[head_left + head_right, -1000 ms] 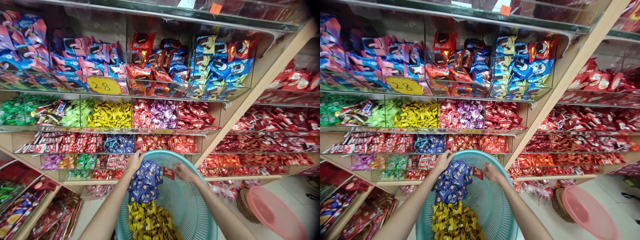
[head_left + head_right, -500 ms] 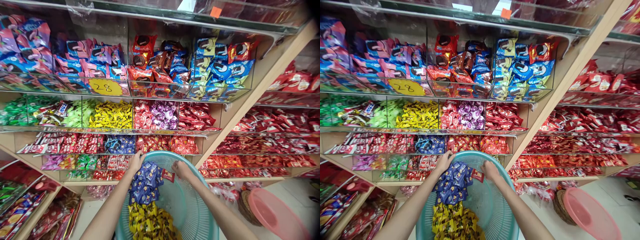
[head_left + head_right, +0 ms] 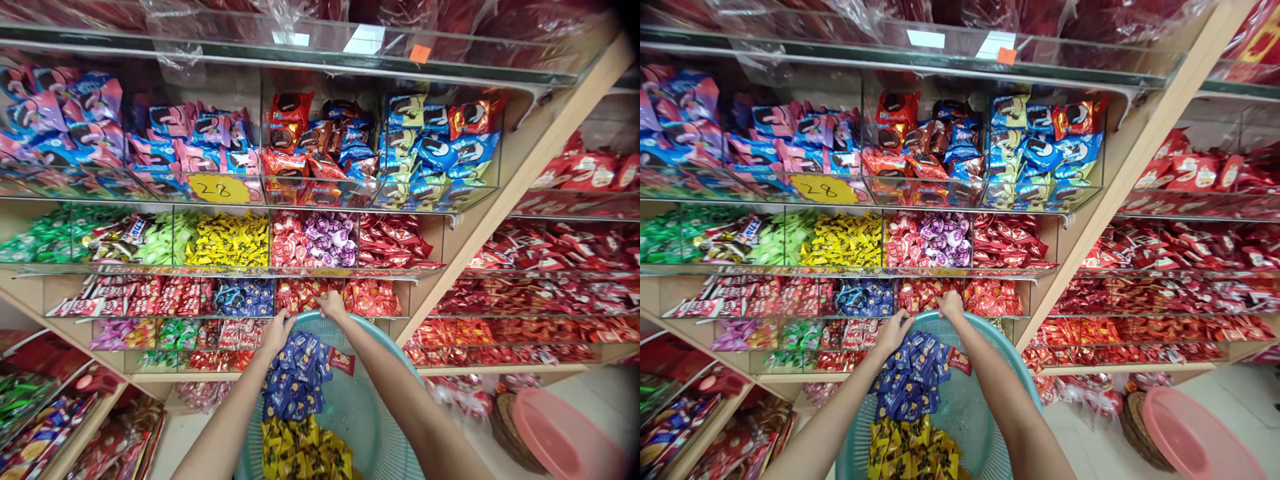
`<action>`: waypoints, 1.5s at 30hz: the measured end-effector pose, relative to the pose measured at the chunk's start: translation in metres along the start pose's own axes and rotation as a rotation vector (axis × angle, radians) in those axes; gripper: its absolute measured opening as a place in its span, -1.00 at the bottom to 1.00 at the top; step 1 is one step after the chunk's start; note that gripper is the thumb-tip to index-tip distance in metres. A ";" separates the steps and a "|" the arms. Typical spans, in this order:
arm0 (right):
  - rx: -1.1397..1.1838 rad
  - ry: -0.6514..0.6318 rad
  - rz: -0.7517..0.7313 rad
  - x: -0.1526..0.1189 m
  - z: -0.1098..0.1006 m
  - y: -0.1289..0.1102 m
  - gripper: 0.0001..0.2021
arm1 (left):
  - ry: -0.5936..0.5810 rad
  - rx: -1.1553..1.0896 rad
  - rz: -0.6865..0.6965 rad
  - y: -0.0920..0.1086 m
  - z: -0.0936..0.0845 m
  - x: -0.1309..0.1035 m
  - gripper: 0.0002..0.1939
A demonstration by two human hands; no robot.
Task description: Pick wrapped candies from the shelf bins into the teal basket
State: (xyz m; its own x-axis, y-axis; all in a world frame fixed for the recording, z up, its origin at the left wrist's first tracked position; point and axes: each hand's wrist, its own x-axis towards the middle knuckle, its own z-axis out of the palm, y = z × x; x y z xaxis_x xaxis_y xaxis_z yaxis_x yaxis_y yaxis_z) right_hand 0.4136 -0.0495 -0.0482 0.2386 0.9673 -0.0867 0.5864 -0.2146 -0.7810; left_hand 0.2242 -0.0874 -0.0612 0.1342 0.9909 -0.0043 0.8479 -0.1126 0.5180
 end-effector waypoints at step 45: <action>-0.061 -0.033 -0.217 -0.089 -0.046 0.075 -0.73 | 0.019 0.001 0.018 -0.001 0.003 -0.003 -0.68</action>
State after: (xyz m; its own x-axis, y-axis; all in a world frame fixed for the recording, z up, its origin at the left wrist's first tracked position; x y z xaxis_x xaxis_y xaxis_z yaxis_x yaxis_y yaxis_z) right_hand 0.4721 -0.1580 -0.0708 0.0767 0.9954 0.0582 0.6669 -0.0078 -0.7451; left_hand 0.2248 -0.0906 -0.0638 0.1394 0.9900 0.0214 0.8459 -0.1303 0.5172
